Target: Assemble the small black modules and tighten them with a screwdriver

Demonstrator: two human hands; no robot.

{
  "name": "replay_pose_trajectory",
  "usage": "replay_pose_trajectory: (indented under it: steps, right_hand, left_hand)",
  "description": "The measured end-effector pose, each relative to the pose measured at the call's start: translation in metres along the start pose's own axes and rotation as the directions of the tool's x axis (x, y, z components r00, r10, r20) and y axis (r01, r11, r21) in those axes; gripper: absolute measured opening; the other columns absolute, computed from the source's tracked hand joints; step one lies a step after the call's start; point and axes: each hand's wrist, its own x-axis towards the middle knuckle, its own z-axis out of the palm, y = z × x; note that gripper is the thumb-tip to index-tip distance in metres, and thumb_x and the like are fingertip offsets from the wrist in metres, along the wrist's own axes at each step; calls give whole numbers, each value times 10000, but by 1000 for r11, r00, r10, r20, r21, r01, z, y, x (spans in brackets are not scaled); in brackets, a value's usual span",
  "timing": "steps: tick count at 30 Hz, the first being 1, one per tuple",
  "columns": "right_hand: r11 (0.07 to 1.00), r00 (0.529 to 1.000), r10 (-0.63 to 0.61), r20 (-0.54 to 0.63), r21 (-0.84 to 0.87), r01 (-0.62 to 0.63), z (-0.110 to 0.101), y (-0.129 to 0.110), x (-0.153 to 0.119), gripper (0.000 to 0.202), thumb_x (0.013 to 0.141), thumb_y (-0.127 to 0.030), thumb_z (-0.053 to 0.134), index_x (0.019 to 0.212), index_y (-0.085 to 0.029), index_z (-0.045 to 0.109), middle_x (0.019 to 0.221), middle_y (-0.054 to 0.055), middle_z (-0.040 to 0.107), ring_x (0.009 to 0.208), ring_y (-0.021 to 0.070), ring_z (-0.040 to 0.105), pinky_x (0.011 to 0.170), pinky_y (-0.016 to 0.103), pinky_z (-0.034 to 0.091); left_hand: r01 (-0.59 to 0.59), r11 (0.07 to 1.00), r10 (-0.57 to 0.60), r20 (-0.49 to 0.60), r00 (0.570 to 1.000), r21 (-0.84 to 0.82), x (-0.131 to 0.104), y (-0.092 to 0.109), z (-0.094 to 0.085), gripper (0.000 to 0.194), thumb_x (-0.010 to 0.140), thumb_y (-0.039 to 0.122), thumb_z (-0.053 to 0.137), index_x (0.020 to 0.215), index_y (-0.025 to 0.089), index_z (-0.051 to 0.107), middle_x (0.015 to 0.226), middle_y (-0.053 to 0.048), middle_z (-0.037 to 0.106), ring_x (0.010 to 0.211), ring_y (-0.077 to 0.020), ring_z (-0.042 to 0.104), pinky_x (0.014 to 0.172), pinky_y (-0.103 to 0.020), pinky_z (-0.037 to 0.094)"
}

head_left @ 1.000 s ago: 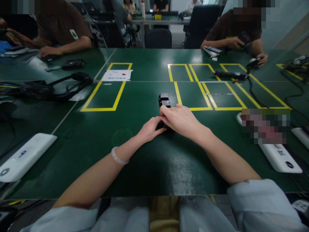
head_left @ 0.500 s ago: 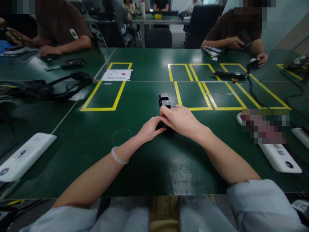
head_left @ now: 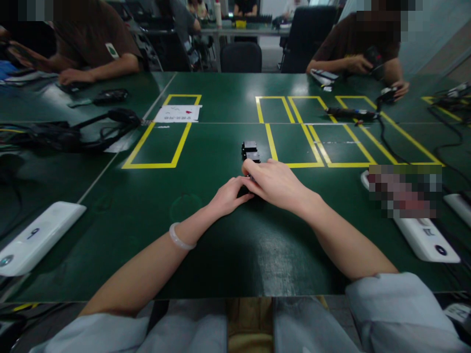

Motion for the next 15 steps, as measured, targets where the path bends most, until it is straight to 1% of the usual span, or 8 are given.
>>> replay_pose_trajectory:
  steps: [2, 5, 8, 11, 15]
  right_hand:
    - [1000, 1000, 3, 6, -26, -2, 2, 1, 1, 221, 973, -344, 353, 985, -184, 505, 760, 29, 653, 638, 149, 544, 648, 283, 276]
    - [999, 1000, 13, 14, -46, -13, 4, 3, 2, 201, 972, -294, 345, 974, -181, 511, 740, 29, 653, 614, 142, 531, 641, 282, 269]
    - [1000, 1000, 9, -5, -24, -9, 3, 2, 2, 201, 961, -250, 332, 993, -172, 514, 763, 28, 655, 617, 139, 526, 643, 282, 272]
    - [1000, 1000, 13, -24, 0, -13, 1, 0, 0, 179, 936, -226, 357, 1006, -170, 512, 817, 31, 662, 642, 140, 535, 650, 283, 276]
    - [1000, 1000, 14, -18, 4, -14, 1, 1, 0, 166, 937, -243, 375, 1011, -174, 507, 846, 35, 668, 665, 143, 551, 659, 285, 277]
  left_hand:
    - [7, 1000, -7, 10, 1000, 2, 0, 0, 0, 347, 907, 442, 547, 1138, 184, 549, 1137, -86, 604, 1047, -273, 573, 912, -414, 468]
    - [16, 1000, -16, 1, 1000, 10, 0, 1, -1, 386, 901, 448, 555, 1180, 183, 523, 1150, -92, 595, 1057, -277, 568, 912, -419, 470]
    - [13, 1000, -13, -8, 1000, 14, 0, 2, 0, 390, 896, 456, 560, 1174, 185, 518, 1125, -87, 595, 1035, -272, 570, 893, -412, 474]
    - [4, 1000, -4, -10, 1000, 15, 0, 1, 0, 374, 897, 452, 555, 1154, 182, 525, 1109, -87, 597, 1032, -271, 568, 899, -413, 468]
    - [11, 1000, -11, -3, 1000, 13, 0, 1, 0, 371, 893, 449, 557, 1150, 182, 529, 1116, -90, 595, 1045, -275, 567, 914, -414, 466]
